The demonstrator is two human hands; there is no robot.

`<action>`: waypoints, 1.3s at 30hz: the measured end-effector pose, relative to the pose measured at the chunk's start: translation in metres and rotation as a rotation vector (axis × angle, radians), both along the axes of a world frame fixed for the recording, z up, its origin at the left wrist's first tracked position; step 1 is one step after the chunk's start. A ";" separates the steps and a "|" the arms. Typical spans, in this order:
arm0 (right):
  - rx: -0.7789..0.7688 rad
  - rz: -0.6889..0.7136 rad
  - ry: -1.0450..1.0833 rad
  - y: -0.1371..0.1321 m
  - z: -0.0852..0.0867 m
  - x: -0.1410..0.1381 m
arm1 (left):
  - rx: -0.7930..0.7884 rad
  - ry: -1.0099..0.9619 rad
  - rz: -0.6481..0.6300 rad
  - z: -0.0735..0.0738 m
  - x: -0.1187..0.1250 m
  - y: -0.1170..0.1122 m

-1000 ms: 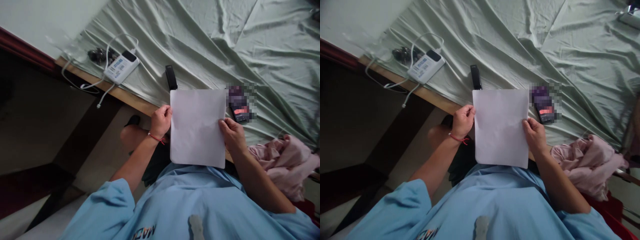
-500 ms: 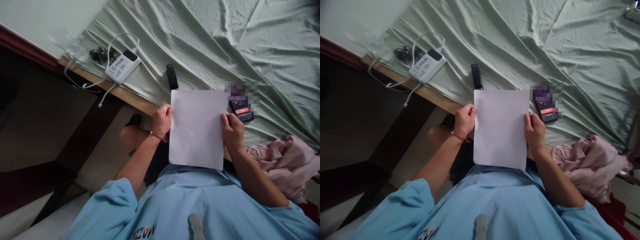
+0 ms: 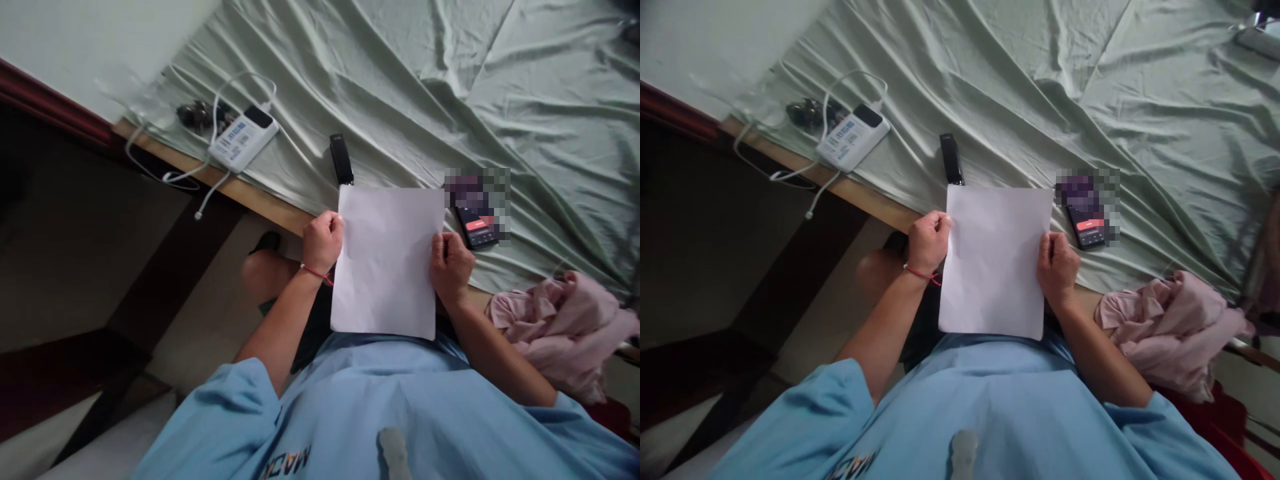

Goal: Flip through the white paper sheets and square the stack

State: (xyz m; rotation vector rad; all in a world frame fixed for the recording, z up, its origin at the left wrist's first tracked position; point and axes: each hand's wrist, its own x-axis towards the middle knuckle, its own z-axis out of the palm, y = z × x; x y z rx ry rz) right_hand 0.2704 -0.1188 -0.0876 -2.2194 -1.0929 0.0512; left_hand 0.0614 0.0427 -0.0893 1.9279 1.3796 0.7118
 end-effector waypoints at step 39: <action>-0.482 0.360 0.329 -0.217 0.026 0.000 | 0.197 0.241 -0.049 -0.007 -0.037 0.025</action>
